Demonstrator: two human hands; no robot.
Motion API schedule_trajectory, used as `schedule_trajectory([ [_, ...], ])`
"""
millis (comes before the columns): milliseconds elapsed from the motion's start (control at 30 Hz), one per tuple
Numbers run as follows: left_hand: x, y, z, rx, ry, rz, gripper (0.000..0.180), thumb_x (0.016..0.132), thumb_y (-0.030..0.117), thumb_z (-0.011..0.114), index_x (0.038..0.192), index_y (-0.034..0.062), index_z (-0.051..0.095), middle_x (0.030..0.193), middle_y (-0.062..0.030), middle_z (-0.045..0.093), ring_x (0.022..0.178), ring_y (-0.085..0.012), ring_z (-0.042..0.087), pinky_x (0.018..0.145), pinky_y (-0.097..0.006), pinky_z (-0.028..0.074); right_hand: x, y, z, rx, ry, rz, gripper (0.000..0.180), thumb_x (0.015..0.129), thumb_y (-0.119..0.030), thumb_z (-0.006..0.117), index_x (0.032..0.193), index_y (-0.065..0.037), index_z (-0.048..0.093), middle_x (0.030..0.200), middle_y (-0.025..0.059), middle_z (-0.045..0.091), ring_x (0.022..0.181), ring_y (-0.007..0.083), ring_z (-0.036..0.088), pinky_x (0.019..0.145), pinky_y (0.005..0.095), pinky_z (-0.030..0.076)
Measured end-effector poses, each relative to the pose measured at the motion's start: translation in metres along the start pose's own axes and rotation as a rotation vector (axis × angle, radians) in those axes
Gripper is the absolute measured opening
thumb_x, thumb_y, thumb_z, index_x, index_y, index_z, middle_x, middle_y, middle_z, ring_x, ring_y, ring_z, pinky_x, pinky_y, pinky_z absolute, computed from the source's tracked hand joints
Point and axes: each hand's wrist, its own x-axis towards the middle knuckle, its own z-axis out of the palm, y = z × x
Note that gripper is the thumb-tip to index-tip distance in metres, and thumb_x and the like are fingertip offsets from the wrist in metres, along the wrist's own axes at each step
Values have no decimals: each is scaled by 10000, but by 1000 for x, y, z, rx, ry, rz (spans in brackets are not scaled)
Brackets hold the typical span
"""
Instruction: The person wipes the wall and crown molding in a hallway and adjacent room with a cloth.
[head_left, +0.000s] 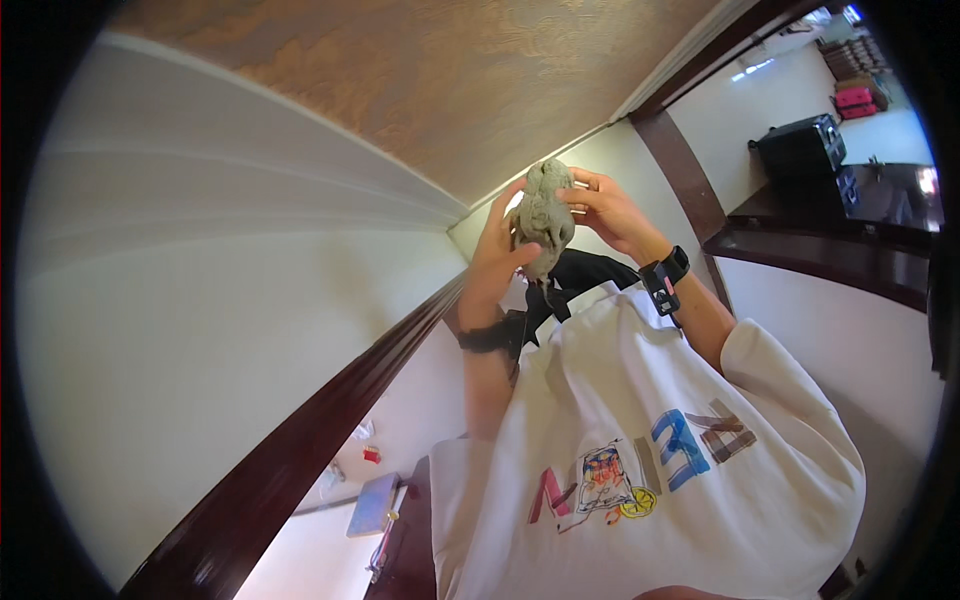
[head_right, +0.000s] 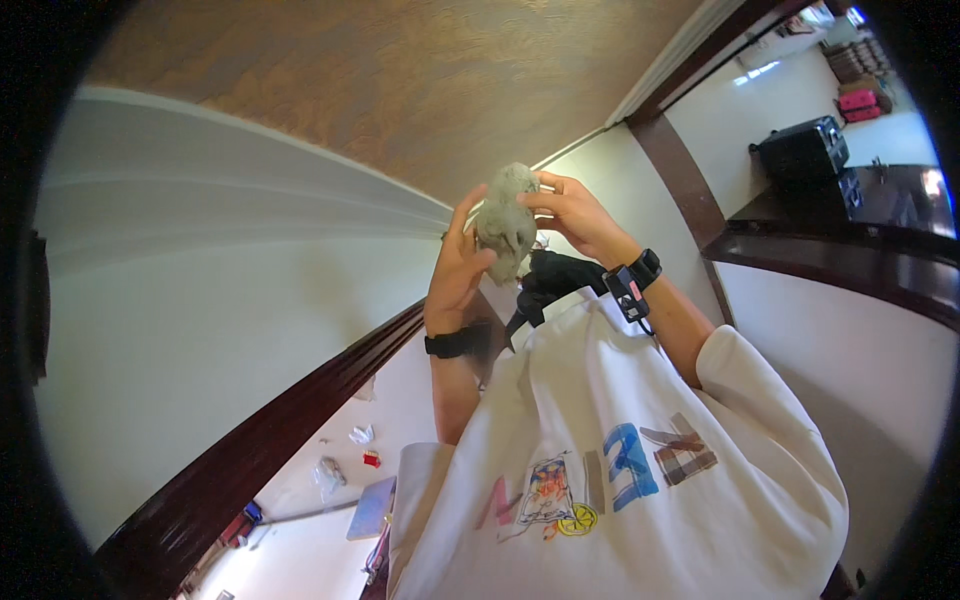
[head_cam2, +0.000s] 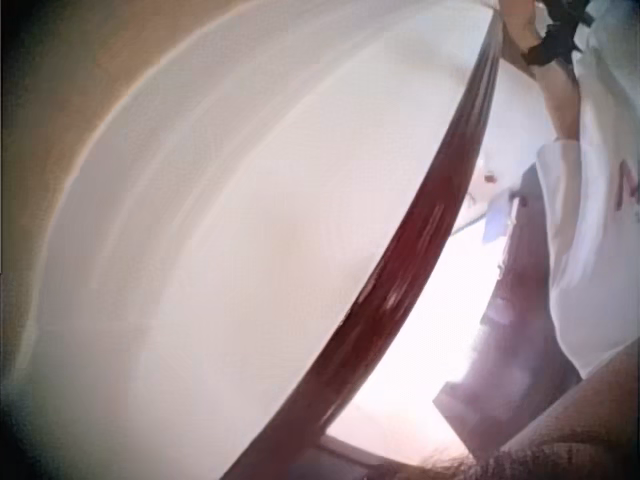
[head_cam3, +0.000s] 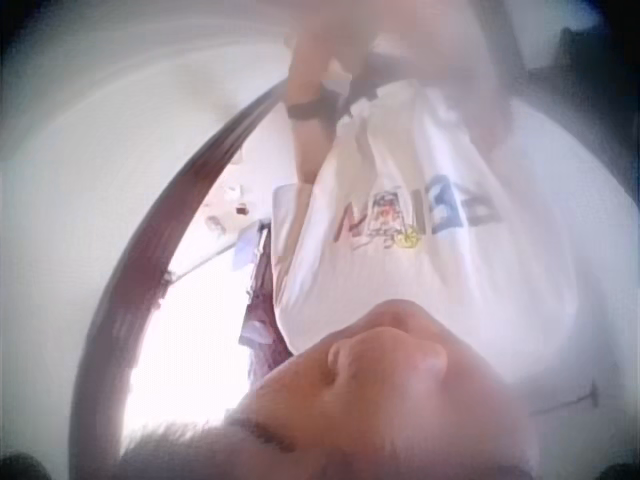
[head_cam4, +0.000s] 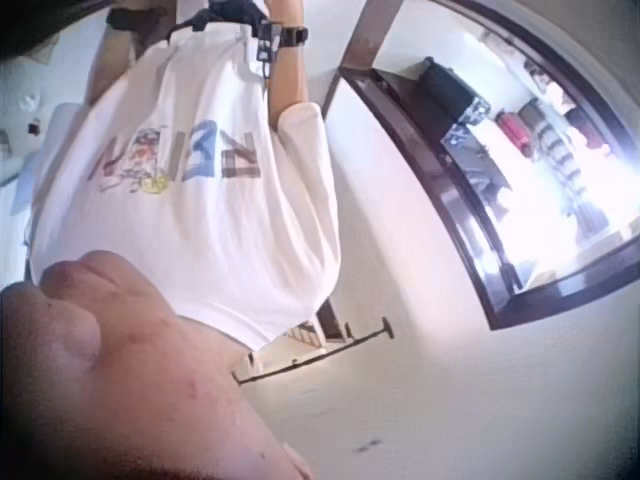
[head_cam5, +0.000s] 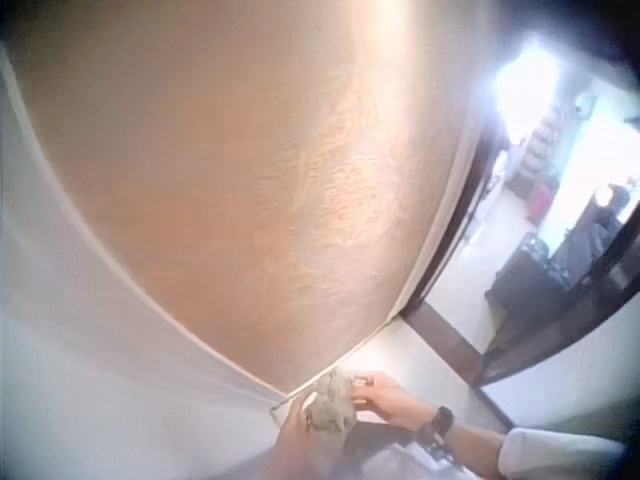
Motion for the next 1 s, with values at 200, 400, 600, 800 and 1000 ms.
schedule_trajectory([
  [200,24,-22,15,426,84,32,886,834,-4,814,1576,47,332,1330,-177,600,1249,-249,605,981,-363,561,-14,-7,-20,-128,284,-252,360,932,-112,727,1269,-37,624,1111,54,721,973,138,693,871,306,565],
  [400,38,-47,2,772,182,342,398,928,-8,690,1322,1,632,1259,-105,663,1092,-213,651,965,-335,498,-26,-19,-34,-152,279,-385,163,948,-83,677,1105,-46,653,995,23,686,876,85,625,789,253,504],
  [600,26,-31,17,1040,425,318,344,916,48,695,1258,28,668,1156,-157,682,1061,-300,665,917,-377,512,-28,-25,-28,-298,281,-513,188,924,-83,722,1087,-22,652,989,18,700,855,76,631,793,251,512],
  [800,10,-22,-13,1371,666,414,315,983,135,615,1270,11,653,1186,-184,685,1057,-381,659,930,-434,510,-32,-29,-39,-655,468,-730,307,903,-30,730,1210,-25,710,1043,6,717,856,47,618,730,207,495],
  [1000,-12,-17,-21,1416,855,356,307,1000,128,581,1275,4,640,1191,-194,679,1096,-397,648,951,-460,506,-38,-29,-43,-622,461,-777,191,987,-45,676,1163,5,732,1047,19,726,905,63,628,786,216,505],
])
